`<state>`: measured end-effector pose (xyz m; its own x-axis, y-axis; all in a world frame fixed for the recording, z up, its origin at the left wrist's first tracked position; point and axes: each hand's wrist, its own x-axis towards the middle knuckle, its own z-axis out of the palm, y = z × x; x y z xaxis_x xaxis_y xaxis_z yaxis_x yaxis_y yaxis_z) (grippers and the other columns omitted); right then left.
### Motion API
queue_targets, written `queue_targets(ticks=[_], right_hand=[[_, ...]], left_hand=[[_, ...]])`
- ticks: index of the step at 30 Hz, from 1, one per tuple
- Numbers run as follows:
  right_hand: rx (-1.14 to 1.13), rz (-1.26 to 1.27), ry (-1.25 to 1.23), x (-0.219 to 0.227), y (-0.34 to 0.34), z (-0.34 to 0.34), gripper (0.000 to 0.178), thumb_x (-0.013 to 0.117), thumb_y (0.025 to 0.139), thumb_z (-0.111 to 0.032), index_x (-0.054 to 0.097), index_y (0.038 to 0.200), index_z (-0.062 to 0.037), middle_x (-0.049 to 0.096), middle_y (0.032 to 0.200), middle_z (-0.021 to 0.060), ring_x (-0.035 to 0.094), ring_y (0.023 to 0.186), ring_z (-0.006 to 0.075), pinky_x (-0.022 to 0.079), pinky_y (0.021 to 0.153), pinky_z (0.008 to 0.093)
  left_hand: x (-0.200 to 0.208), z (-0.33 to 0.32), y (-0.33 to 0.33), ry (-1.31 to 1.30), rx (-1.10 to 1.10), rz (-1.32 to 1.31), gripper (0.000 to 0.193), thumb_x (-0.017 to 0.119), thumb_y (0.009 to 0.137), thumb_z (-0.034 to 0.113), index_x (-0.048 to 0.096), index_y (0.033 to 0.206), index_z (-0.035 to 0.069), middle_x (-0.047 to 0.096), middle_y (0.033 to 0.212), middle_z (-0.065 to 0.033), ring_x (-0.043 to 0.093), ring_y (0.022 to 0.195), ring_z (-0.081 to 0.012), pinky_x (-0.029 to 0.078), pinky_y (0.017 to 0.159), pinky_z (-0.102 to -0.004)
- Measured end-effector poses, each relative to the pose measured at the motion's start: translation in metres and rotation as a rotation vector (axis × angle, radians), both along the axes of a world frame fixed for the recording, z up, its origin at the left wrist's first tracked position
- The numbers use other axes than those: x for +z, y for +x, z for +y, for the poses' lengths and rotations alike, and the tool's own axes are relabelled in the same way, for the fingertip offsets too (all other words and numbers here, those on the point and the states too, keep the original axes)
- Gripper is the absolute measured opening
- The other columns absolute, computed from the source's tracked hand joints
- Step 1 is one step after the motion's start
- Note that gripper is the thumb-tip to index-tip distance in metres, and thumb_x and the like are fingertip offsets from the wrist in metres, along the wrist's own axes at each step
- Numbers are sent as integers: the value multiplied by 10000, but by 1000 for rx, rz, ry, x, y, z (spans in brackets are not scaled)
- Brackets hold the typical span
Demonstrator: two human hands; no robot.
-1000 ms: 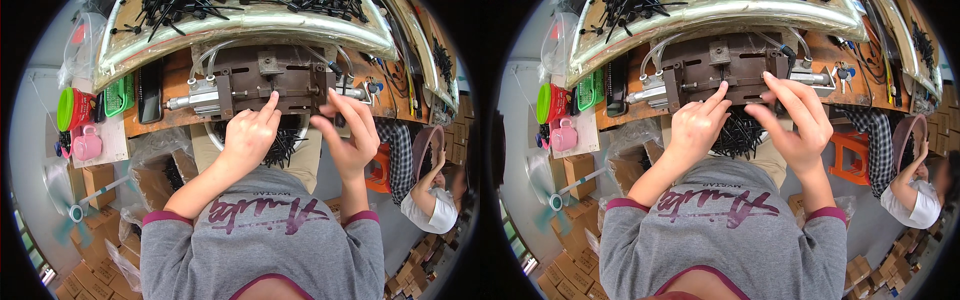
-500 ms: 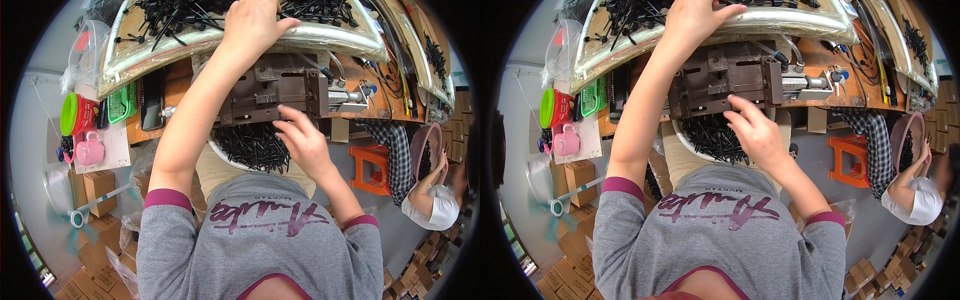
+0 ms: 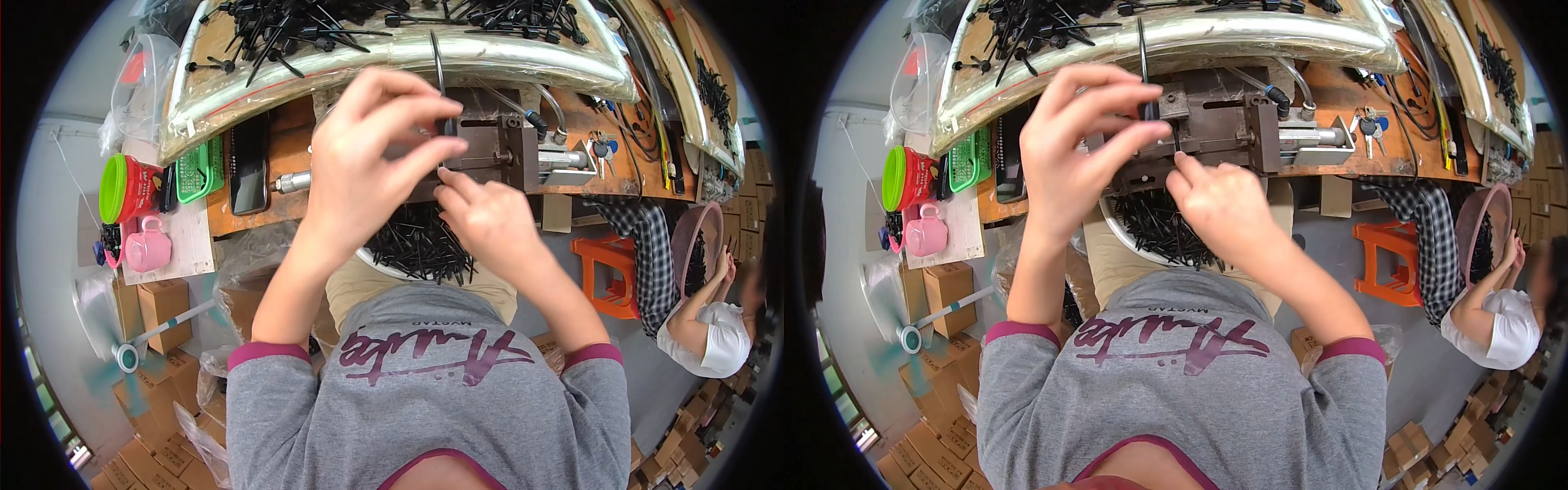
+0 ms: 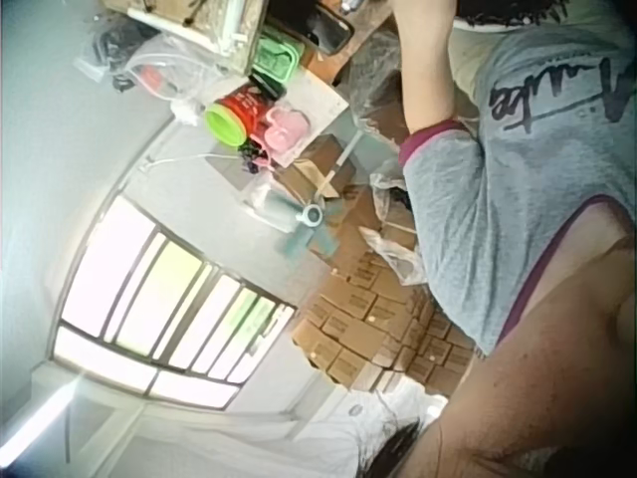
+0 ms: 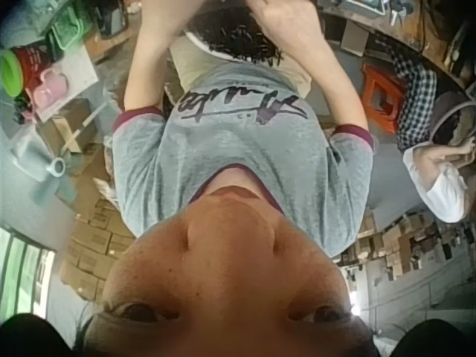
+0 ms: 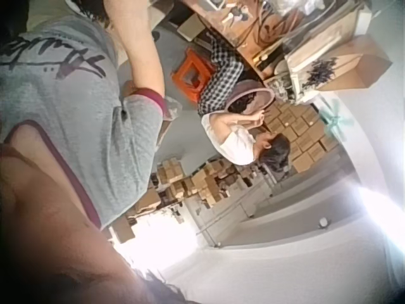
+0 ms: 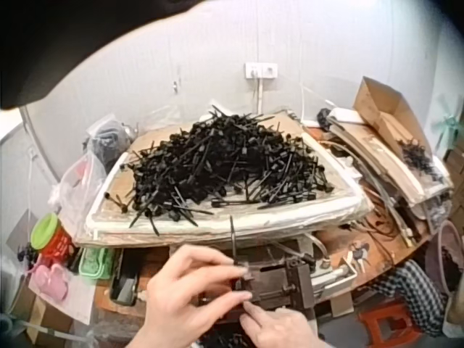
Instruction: Manually assemble small black plastic components using a pneumatic jig.
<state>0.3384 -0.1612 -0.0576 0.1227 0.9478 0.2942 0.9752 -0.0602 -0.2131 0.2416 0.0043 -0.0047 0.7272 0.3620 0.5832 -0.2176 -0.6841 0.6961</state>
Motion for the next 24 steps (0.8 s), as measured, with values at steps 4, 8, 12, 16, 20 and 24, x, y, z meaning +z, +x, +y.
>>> queue_targets(ticks=[4,8,12,16,20,24], right_hand=[[-53,62,280,36,59,23,211,762,787,-148,659,963,-95,680,907,82,701,774,295,571,671,400],[-180,-626,350,80,146,54,169,713,886,-116,667,1049,-106,699,958,18,642,688,129,493,648,246],[-228,-535,21,87,171,92,141,643,805,-1,678,940,-23,581,1059,142,634,1001,291,545,815,378],[-159,-479,-183,98,163,115,144,639,796,-19,693,929,-18,599,1062,155,654,980,319,553,811,405],[-107,-431,-166,87,168,123,181,641,773,-19,707,942,-14,657,996,166,679,957,329,562,811,414],[-97,-315,-26,90,167,121,216,681,767,-50,711,976,-4,682,995,167,676,958,344,553,838,432]], left_hand=[[-24,-20,-37,101,42,125,303,817,755,3,746,1050,7,643,1272,-131,718,914,-183,621,746,-303],[-62,-42,-47,253,48,192,291,810,736,15,712,1009,-8,633,1338,-153,723,888,-229,597,759,-331],[-85,-54,-45,370,119,238,259,797,752,66,705,990,26,643,1340,-136,722,849,-236,586,746,-324],[-98,-58,-37,466,160,294,254,791,748,79,703,982,36,638,1356,-124,719,810,-224,575,729,-320],[-96,-52,-29,461,161,311,247,797,748,112,701,969,56,632,1366,-123,710,740,-224,560,679,-315],[-94,-51,-30,452,154,343,241,802,747,129,698,956,68,631,1369,-115,703,689,-224,552,645,-317]])
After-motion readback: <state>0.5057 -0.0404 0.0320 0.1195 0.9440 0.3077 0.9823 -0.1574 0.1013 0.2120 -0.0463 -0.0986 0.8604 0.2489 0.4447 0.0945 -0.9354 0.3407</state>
